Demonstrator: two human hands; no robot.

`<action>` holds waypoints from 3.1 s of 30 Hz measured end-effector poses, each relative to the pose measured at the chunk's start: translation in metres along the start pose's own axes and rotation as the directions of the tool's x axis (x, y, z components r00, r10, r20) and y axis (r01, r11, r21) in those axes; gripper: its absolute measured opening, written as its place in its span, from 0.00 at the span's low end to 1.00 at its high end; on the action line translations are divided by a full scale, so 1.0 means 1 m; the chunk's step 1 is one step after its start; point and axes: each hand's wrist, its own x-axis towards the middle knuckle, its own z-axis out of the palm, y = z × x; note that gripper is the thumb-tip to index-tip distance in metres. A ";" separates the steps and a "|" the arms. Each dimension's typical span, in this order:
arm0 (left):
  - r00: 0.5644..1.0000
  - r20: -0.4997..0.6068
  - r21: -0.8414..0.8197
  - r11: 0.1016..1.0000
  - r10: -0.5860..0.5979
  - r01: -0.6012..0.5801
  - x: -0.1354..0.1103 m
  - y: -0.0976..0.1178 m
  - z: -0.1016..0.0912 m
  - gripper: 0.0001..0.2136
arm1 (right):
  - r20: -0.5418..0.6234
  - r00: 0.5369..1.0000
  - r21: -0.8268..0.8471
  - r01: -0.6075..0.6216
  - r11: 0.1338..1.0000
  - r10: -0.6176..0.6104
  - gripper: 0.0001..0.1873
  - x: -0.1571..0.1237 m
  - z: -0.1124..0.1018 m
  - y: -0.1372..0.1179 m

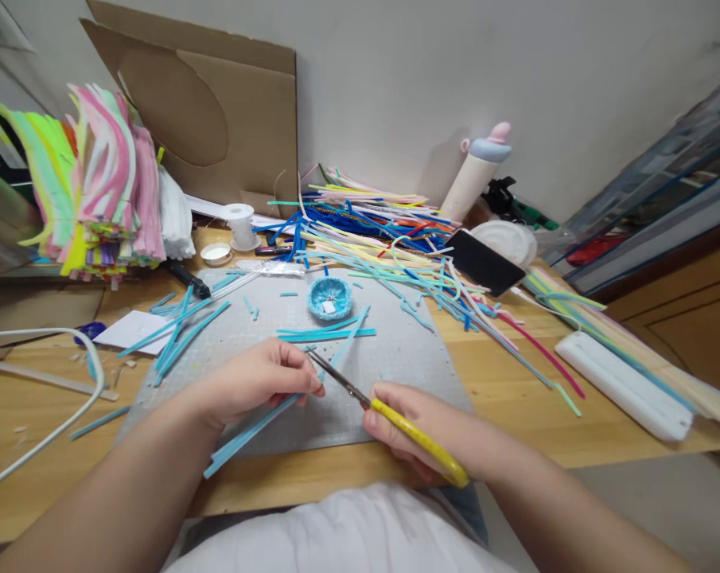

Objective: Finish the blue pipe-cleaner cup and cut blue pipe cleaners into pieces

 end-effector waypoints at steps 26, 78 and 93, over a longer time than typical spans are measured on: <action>0.901 -0.314 -0.189 0.910 0.300 -0.370 -0.004 0.007 -0.003 0.09 | -0.272 0.875 -0.202 0.355 0.913 -0.400 0.06 0.045 0.021 -0.041; 0.477 -0.557 0.540 0.733 0.680 -0.414 0.004 -0.003 -0.012 0.09 | -0.663 0.582 -0.172 0.495 0.852 -0.472 0.10 0.083 0.009 -0.033; 0.743 -0.440 0.101 0.850 0.504 -0.517 0.007 -0.001 0.001 0.07 | -0.244 0.759 -0.625 0.353 0.697 -0.603 0.09 0.065 0.004 -0.044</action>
